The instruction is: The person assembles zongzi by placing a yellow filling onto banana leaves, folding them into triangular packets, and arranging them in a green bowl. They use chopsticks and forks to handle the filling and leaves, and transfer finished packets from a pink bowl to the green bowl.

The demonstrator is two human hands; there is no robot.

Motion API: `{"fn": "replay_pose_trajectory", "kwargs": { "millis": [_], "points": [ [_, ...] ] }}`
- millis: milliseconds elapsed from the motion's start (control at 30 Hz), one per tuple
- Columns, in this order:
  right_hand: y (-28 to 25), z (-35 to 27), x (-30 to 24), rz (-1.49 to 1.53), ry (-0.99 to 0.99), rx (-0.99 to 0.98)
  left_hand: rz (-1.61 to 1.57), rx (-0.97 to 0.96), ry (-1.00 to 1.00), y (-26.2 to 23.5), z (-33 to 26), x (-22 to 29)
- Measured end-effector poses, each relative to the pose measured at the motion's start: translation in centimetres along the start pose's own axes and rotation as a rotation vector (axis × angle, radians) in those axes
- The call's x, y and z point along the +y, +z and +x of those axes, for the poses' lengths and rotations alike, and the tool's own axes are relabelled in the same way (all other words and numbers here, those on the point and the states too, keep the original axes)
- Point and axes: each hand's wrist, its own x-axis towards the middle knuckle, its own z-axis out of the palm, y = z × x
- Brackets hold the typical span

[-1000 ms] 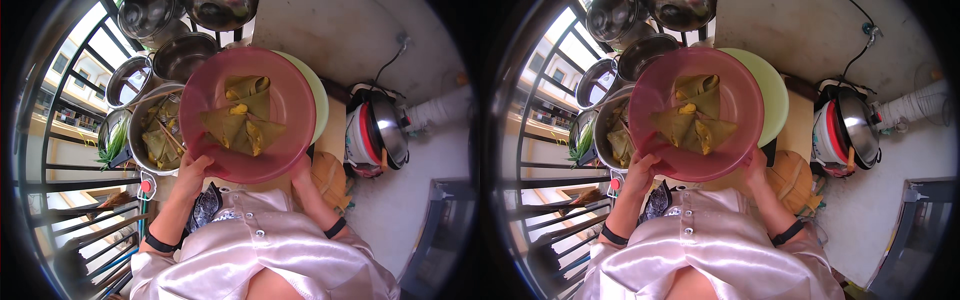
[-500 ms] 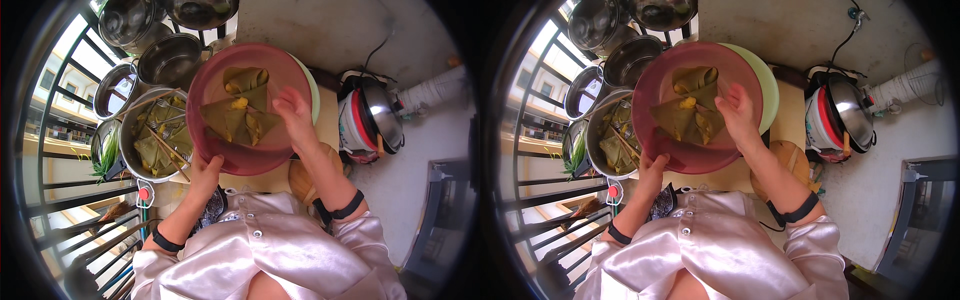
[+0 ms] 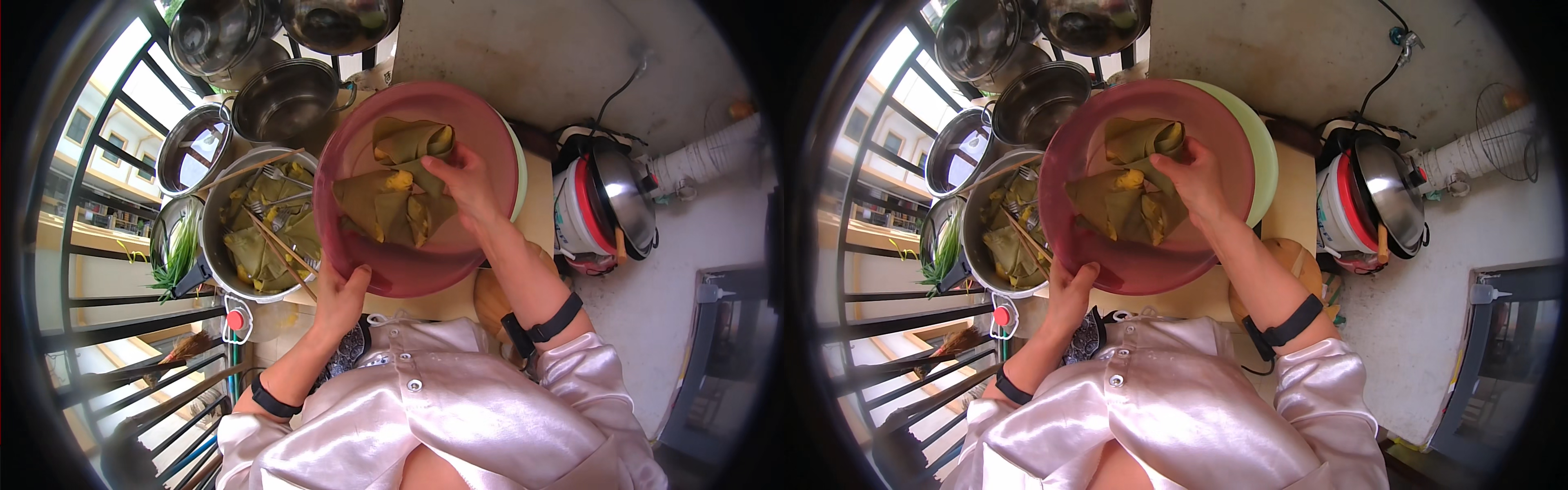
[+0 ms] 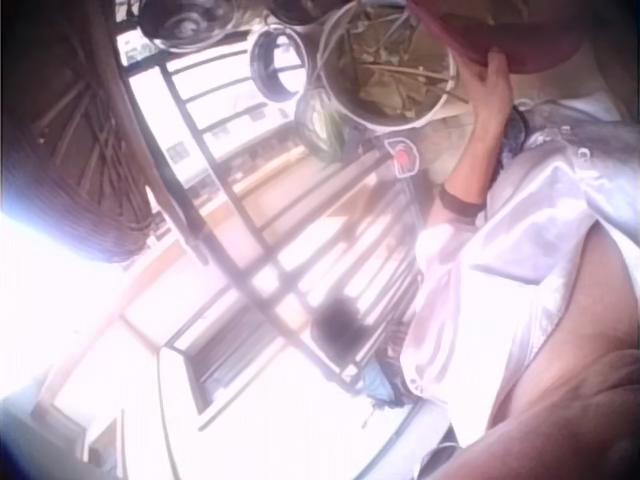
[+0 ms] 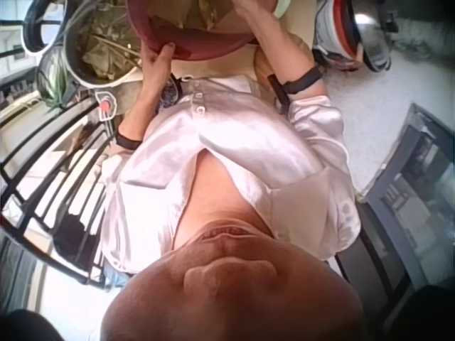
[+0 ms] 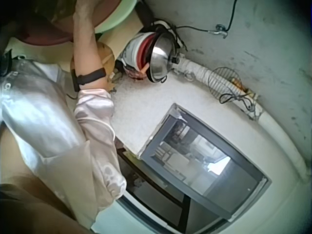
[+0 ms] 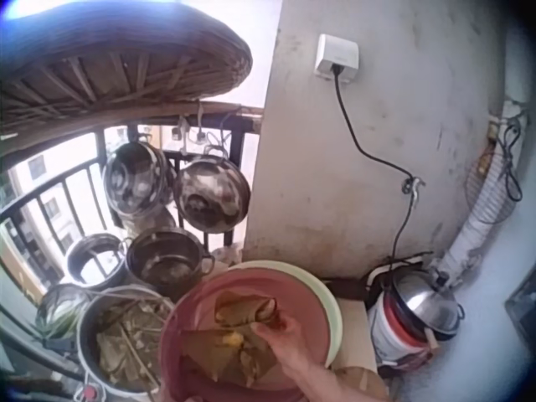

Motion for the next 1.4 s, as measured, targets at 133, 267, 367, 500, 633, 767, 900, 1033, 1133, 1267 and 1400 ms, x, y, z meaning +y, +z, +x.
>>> {"fn": "replay_pose_trajectory", "kwargs": {
  "millis": [133, 267, 367, 500, 633, 767, 900, 1033, 1133, 1267, 1400],
  "points": [
    [0.6, -0.1, 0.2, -0.079, -0.217, -0.066, -0.017, 0.016, -0.071, -0.3, 0.3, 0.1],
    [0.8, -0.3, 0.8, -0.151, -0.339, -0.122, -0.08, -0.018, -0.052, -0.4, 0.4, 0.4],
    [0.7, -0.2, 1.2, -0.164, -0.328, -0.143, -0.091, -0.038, -0.048, -0.4, 0.5, 0.6],
    [0.5, 0.8, 1.6, -0.131, -0.283, -0.105, -0.09, -0.016, -0.086, -0.3, 0.5, 0.6],
    [-0.3, 1.1, 1.4, -0.054, -0.122, -0.121, -0.079, -0.004, -0.117, -0.2, 0.4, 0.6],
    [-0.8, 0.9, 0.9, -0.032, -0.014, -0.132, -0.173, -0.008, -0.118, 0.1, 0.5, 0.5],
    [-1.0, 0.7, 0.6, 0.1, 0.028, -0.215, -0.191, -0.036, -0.145, 0.3, 0.6, 1.1],
    [-1.2, 0.7, 0.2, 0.131, 0.097, -0.208, -0.238, -0.043, -0.164, 0.9, 0.4, 1.8],
    [-0.8, 0.5, 0.4, 0.093, 0.018, -0.125, -0.236, -0.035, -0.182, 1.1, 0.3, 1.9],
    [-0.2, 0.8, 0.7, 0.011, -0.089, 0.0, -0.17, -0.044, -0.136, 1.5, 0.5, 1.2],
    [-0.5, 0.9, 0.6, 0.11, -0.065, -0.009, -0.152, -0.047, -0.103, 1.5, 0.5, 1.1]
  ]
}}
